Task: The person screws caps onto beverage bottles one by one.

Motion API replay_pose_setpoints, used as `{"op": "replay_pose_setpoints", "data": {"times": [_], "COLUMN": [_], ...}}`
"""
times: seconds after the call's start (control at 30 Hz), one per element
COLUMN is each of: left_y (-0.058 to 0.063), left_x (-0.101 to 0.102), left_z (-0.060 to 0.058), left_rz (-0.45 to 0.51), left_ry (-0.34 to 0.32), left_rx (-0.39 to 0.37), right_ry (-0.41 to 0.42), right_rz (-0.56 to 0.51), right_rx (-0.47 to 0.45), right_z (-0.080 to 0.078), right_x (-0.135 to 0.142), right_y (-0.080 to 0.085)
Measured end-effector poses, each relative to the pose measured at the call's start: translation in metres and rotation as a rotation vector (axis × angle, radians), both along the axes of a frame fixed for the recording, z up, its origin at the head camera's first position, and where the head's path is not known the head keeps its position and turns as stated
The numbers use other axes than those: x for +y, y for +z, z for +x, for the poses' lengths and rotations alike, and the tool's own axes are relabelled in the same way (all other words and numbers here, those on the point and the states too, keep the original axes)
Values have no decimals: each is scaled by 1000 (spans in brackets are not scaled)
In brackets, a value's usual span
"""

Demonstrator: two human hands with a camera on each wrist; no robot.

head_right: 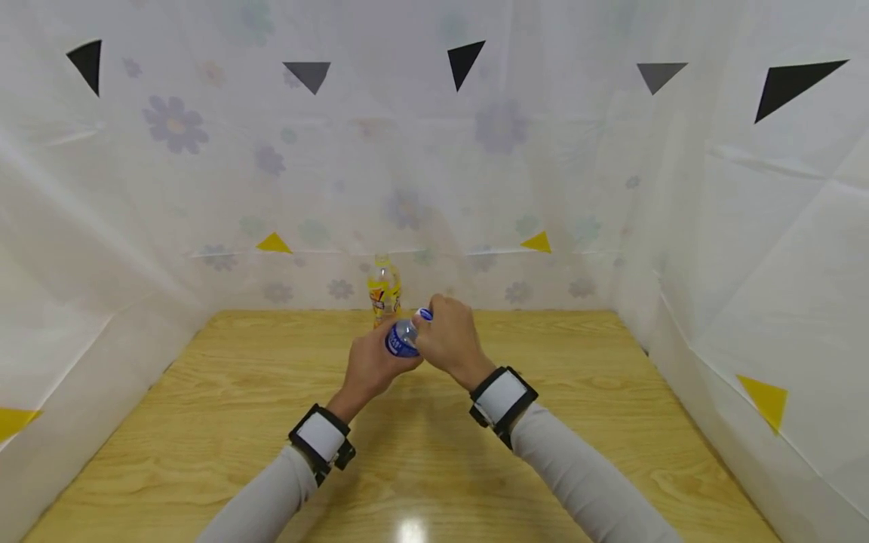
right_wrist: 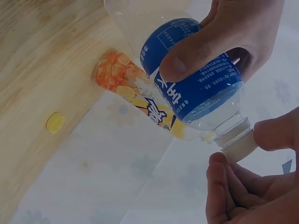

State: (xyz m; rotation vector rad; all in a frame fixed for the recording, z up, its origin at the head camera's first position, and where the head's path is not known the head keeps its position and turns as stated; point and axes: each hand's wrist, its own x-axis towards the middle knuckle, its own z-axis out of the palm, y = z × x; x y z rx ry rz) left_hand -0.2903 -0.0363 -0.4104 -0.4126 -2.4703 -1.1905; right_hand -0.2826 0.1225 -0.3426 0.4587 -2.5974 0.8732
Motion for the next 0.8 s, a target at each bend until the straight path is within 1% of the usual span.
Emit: {"op": "replay_pose_setpoints", "data": {"times": [0.1, 0.2, 0.3, 0.4, 0.57, 0.8], "left_y": [0, 0, 0, 1, 2, 3], "left_x": [-1, -1, -1, -2, -2, -1], "left_z": [0, 1, 1, 1, 1, 1], "left_rz": [4, 3, -2, -4, -6, -13], "left_ry": [7, 8, 4, -2, -10, -5], "left_rx": [-3, -4, 1, 7, 2, -8], "right_ry": [17, 47, 82, 109, 105, 89], "right_rz": [10, -13, -26, -7, 37, 23], "right_rx": [-12, -37, -25, 10, 47, 76], "right_z": [1, 2, 4, 5, 6, 4], "right_x": [-1, -2, -1, 0, -1, -1], "right_y": [1, 1, 1, 3, 6, 1]}}
